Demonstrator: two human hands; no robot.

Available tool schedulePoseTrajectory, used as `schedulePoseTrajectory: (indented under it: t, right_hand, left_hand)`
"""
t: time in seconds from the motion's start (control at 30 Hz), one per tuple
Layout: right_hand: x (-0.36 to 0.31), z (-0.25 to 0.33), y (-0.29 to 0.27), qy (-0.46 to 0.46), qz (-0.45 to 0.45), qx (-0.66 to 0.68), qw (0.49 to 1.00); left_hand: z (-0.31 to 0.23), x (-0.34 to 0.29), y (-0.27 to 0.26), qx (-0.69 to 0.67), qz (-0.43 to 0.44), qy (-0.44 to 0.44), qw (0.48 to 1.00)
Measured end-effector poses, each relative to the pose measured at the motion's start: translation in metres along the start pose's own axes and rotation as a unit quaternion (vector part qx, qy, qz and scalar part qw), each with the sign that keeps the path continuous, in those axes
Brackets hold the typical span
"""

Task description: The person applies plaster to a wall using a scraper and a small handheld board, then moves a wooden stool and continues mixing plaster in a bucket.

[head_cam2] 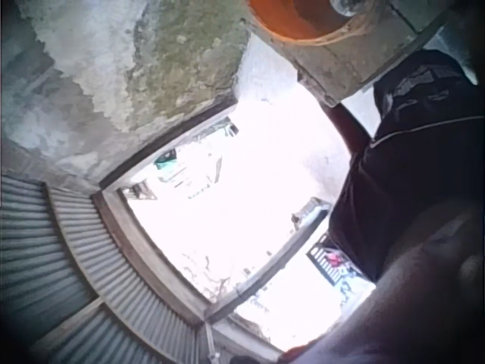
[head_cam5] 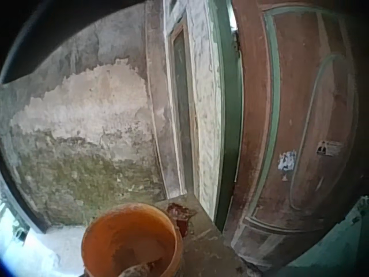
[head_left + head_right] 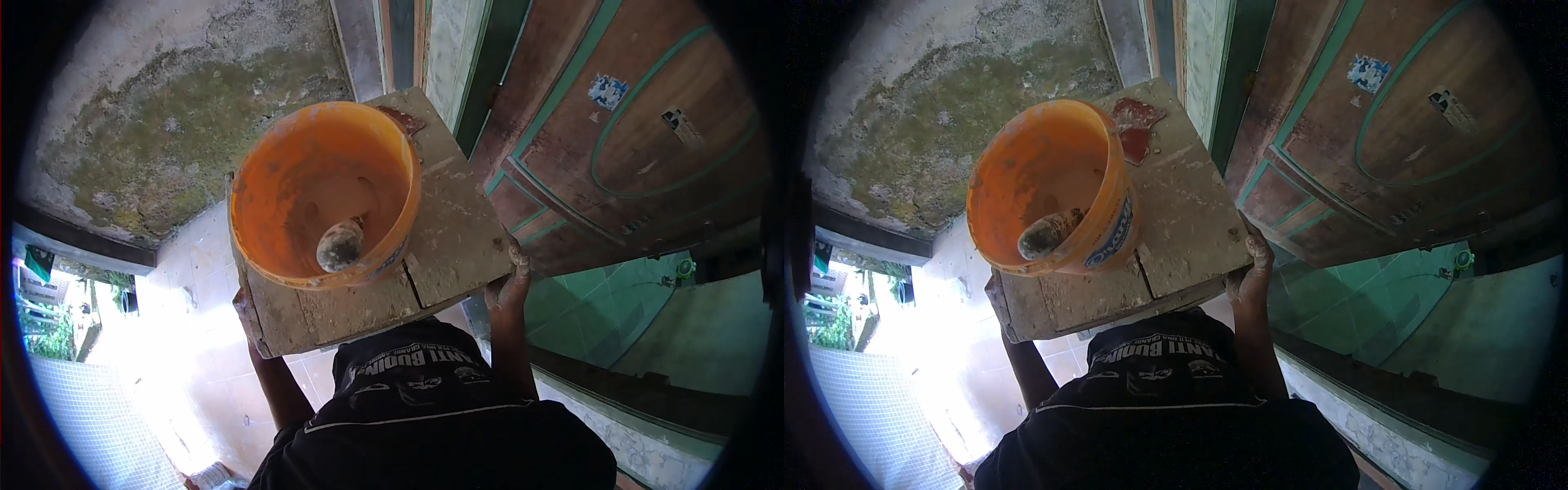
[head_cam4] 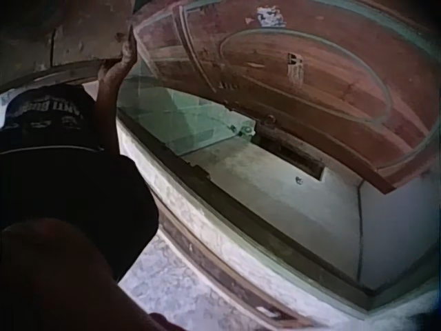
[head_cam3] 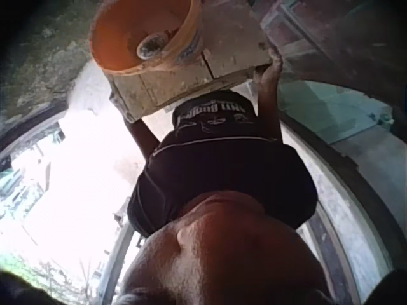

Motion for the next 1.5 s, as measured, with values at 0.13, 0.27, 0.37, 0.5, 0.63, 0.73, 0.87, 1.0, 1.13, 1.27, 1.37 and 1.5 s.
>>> schedulePoseTrajectory:
  t: [0.13,0.27,0.37,0.5,0.63,0.73,0.87,1.0,1.13,1.27,1.37,1.5]
  right_hand:
    - [-0.014,0.007,0.006,-0.02,0.019,-0.007,1.0]
    - [-0.018,0.008,0.0,-0.033,-0.027,0.003,0.999]
    - [-0.025,0.004,-0.006,-0.039,-0.036,0.012,0.999]
    - [-0.029,0.006,-0.015,-0.049,-0.044,0.016,0.998]
    - [-0.033,0.006,-0.017,-0.047,-0.05,0.02,0.997]
    - [-0.037,0.001,-0.02,-0.034,-0.054,0.026,0.998]
    - [-0.037,0.0,-0.024,-0.029,-0.057,0.005,0.998]
    - [-0.034,-0.002,-0.023,-0.034,-0.056,-0.001,0.998]
    - [-0.037,0.0,-0.025,-0.04,-0.059,-0.009,0.997]
    - [-0.043,-0.004,-0.039,-0.039,-0.087,-0.016,0.995]
    - [-0.046,-0.005,-0.047,-0.043,-0.083,-0.016,0.995]
    - [-0.055,-0.004,-0.049,-0.041,-0.098,0.002,0.994]
  left_hand:
    - [0.004,-0.004,-0.009,0.035,0.013,0.002,0.999]
    - [0.015,0.003,-0.008,0.054,0.037,0.007,0.998]
    - [0.023,0.009,-0.009,0.009,0.1,0.035,0.994]
    - [0.028,0.007,0.011,-0.115,0.084,-0.009,0.99]
    - [0.014,-0.001,0.025,-0.068,0.089,-0.004,0.994]
    - [0.035,-0.005,0.017,-0.178,0.083,-0.033,0.98]
    - [0.027,-0.01,0.02,-0.163,0.098,-0.007,0.982]
    - [0.044,-0.011,0.001,-0.1,0.088,-0.012,0.991]
    - [0.027,-0.02,0.028,-0.122,0.098,-0.029,0.987]
    - [0.03,-0.021,0.023,-0.08,0.126,-0.002,0.989]
    - [0.029,-0.025,0.028,-0.053,0.116,-0.01,0.992]
    - [0.034,-0.036,0.028,-0.085,0.104,0.01,0.991]
Point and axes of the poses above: each hand's wrist, its own x-axis towards the middle knuckle, its own y-axis out of the palm, z = x × y, the point moved 8 cm from there along x, towards the middle knuckle, and after that the axes turned 10 degrees about z, right-handed, at the moved point
